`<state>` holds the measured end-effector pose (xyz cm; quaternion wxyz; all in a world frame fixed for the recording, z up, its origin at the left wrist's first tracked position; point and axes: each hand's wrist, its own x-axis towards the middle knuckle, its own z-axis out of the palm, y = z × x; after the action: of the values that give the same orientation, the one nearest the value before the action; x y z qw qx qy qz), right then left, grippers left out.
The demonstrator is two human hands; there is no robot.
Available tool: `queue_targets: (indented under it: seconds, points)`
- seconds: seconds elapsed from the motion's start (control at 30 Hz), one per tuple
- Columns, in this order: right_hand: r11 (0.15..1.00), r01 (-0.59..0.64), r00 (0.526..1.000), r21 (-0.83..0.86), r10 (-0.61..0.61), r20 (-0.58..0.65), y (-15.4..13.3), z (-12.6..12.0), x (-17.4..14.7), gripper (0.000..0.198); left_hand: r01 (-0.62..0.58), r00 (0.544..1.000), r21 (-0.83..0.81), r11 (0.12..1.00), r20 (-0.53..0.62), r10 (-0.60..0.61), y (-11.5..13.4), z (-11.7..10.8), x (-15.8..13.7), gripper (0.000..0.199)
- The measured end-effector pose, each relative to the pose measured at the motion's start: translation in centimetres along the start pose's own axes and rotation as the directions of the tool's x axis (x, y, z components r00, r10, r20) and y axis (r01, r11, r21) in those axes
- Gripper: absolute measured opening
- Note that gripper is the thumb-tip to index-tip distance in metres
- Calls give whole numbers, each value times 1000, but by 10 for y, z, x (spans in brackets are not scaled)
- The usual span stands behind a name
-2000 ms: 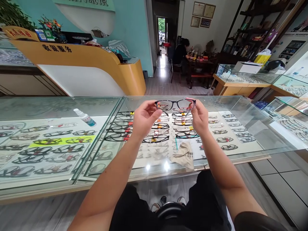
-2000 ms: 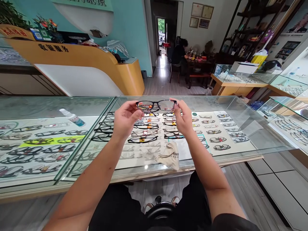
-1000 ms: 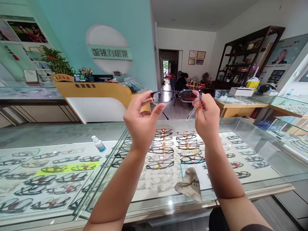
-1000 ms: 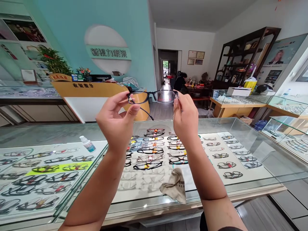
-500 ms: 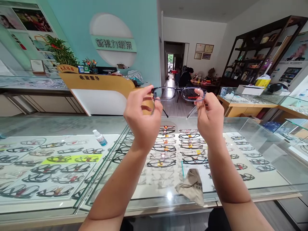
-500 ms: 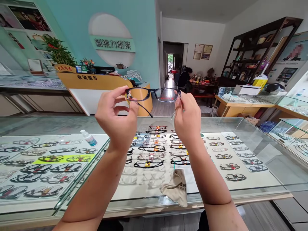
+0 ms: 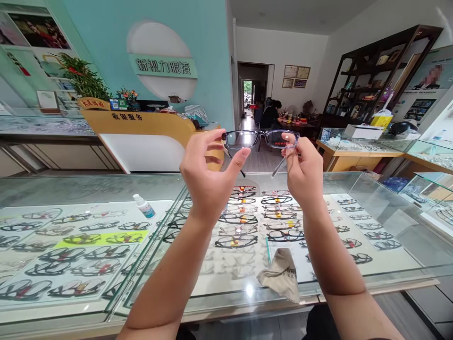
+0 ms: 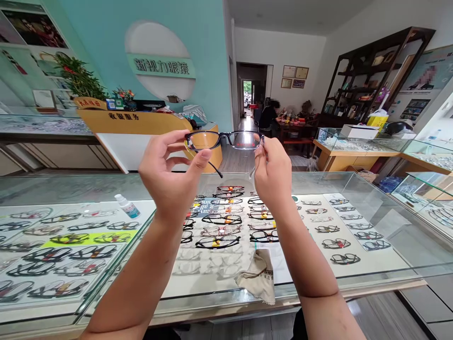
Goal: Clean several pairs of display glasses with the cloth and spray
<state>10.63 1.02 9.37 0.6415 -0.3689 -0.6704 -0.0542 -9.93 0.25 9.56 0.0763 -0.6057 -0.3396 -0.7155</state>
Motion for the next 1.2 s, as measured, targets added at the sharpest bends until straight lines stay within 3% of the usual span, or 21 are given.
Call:
queue_targets:
  seconds: [0.23,0.43,0.53,0.73,1.2]
  points:
    - [993,14,1000,114,-11,-24,4,7,-3,36,88,996,-57,995,22,-86,2,-1,2,46]
    - [986,95,995,136,-95,-7,-4,6,-4,51,101,995,-48,994,8,-101,3,-2,4,48]
    - [989,108,994,98,-107,-23,-7,4,-4,55,88,996,-28,996,7,-88,3,-3,4,48]
    - [996,88,989,-24,-91,-120,-6,2,-1,44,-7,1000,33,999,-22,7,3,-4,3,52]
    - [1000,13,996,8,-13,-94,-4,7,-3,47,-53,997,150,987,-55,62,9,-4,-1,52]
